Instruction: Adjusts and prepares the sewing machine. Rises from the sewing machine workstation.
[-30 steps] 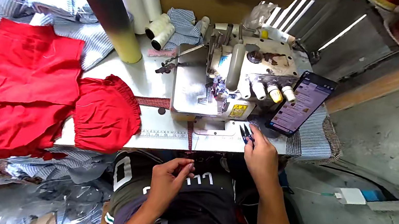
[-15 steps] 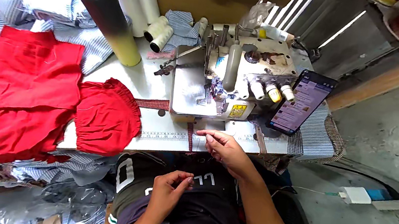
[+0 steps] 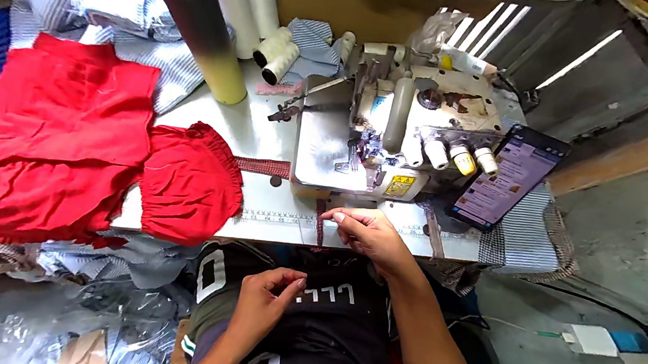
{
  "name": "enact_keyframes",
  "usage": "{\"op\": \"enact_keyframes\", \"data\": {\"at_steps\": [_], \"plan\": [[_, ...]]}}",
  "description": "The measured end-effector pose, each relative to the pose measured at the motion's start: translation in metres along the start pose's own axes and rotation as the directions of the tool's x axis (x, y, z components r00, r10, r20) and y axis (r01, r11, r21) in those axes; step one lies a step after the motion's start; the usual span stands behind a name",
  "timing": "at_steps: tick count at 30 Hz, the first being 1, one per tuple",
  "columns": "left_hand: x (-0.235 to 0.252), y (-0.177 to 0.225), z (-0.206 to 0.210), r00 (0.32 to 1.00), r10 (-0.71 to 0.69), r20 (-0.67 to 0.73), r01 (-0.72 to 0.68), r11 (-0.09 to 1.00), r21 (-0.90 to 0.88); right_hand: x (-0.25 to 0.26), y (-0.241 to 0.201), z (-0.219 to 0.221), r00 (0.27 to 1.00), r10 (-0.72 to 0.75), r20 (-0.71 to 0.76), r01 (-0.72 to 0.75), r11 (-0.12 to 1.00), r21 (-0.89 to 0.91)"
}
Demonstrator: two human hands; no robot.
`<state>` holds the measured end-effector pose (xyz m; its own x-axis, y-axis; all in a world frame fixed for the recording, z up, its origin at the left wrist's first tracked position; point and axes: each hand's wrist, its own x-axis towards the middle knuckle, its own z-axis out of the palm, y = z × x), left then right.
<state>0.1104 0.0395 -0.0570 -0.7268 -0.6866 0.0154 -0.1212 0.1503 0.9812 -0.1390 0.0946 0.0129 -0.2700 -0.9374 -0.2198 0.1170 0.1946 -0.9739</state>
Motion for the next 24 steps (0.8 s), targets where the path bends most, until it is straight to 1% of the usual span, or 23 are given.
{"op": "enact_keyframes", "data": {"at_steps": [2,3,4,6,7,8,9,10,11,12,13,14,15,16,17,18,19,20,21,22,23,24], "plan": [[0.0,0.002,-0.04,0.998,0.06,0.03,-0.064,0.985,0.16,0.001,0.007,-0.005,1.0,-0.023,-0.02,0.021,0.995,-0.096],[0.0,0.007,-0.065,0.998,0.062,0.026,-0.066,0.971,0.231,0.001,0.011,-0.009,0.999,-0.03,-0.012,0.029,0.991,-0.128],[-0.003,0.014,-0.095,0.999,0.036,0.005,-0.036,0.952,0.305,0.001,0.015,-0.013,0.999,-0.034,0.01,0.035,0.99,-0.138],[-0.014,0.029,-0.16,0.994,-0.098,-0.042,0.106,0.899,0.425,0.001,0.02,-0.017,0.999,-0.019,0.045,0.026,0.986,-0.167],[-0.022,0.031,-0.192,0.982,-0.172,-0.071,0.186,0.87,0.457,0.001,0.023,-0.018,0.999,-0.016,0.052,0.025,0.983,-0.184],[-0.031,0.028,-0.225,0.962,-0.251,-0.108,0.273,0.845,0.461,0.002,0.024,-0.02,0.998,-0.024,0.06,0.035,0.981,-0.193],[-0.042,0.02,-0.256,0.924,-0.35,-0.156,0.383,0.825,0.416,0.003,0.025,-0.022,0.996,-0.041,0.073,0.054,0.982,-0.181],[-0.058,0.006,-0.286,0.86,-0.466,-0.207,0.51,0.791,0.338,0.002,0.026,-0.024,0.995,-0.052,0.087,0.065,0.985,-0.163],[-0.081,-0.015,-0.315,0.779,-0.569,-0.263,0.626,0.732,0.271,0.002,0.027,-0.026,0.993,-0.051,0.107,0.066,0.988,-0.142],[-0.11,-0.04,-0.345,0.691,-0.642,-0.333,0.722,0.639,0.265,0.001,0.026,-0.027,0.991,-0.046,0.123,0.063,0.989,-0.137],[-0.144,-0.065,-0.374,0.602,-0.668,-0.436,0.798,0.511,0.32,0.001,0.026,-0.027,0.992,-0.034,0.124,0.052,0.988,-0.146],[-0.183,-0.089,-0.4,0.512,-0.63,-0.584,0.858,0.343,0.382,0.0,0.025,-0.027,0.993,-0.017,0.114,0.035,0.986,-0.161],[-0.221,-0.104,-0.42,0.409,-0.539,-0.736,0.909,0.173,0.379,-0.001,0.025,-0.027,0.995,-0.002,0.102,0.019,0.985,-0.171],[-0.256,-0.107,-0.433,0.283,-0.45,-0.847,0.954,0.036,0.299,-0.002,0.025,-0.026,0.996,0.009,0.09,0.007,0.985,-0.175],[-0.282,-0.101,-0.439,0.131,-0.43,-0.893,0.981,-0.072,0.179,-0.003,0.025,-0.026,0.997,0.013,0.076,0.0,0.985,-0.174],[-0.301,-0.091,-0.44,-0.021,-0.47,-0.882,0.986,-0.157,0.061,-0.004,0.024,-0.026,0.998,0.01,0.064,0.001,0.985,-0.17],[-0.319,-0.082,-0.442,-0.125,-0.504,-0.855,0.972,-0.234,-0.004,-0.005,0.024,-0.025,0.998,0.008,0.054,0.001,0.987,-0.163],[-0.335,-0.075,-0.447,-0.166,-0.512,-0.843,0.965,-0.26,-0.032,-0.006,0.023,-0.024,0.999,0.0,0.049,0.008,0.988,-0.152],[-0.349,-0.071,-0.454,-0.139,-0.502,-0.854,0.975,-0.218,-0.03,-0.005,0.023,-0.023,0.999,-0.007,0.052,0.015,0.988,-0.153],[-0.36,-0.069,-0.462,-0.094,-0.471,-0.877,0.988,-0.152,-0.025,-0.005,0.023,-0.022,0.998,-0.014,0.058,0.023,0.987,-0.16],[-0.365,-0.066,-0.468,-0.088,-0.462,-0.883,0.994,-0.1,-0.047,-0.005,0.024,-0.021,0.998,-0.023,0.064,0.033,0.985,-0.171],[-0.367,-0.064,-0.471,-0.103,-0.45,-0.887,0.994,-0.088,-0.071,-0.006,0.025,-0.02,0.997,-0.022,0.067,0.034,0.983,-0.182]]}}
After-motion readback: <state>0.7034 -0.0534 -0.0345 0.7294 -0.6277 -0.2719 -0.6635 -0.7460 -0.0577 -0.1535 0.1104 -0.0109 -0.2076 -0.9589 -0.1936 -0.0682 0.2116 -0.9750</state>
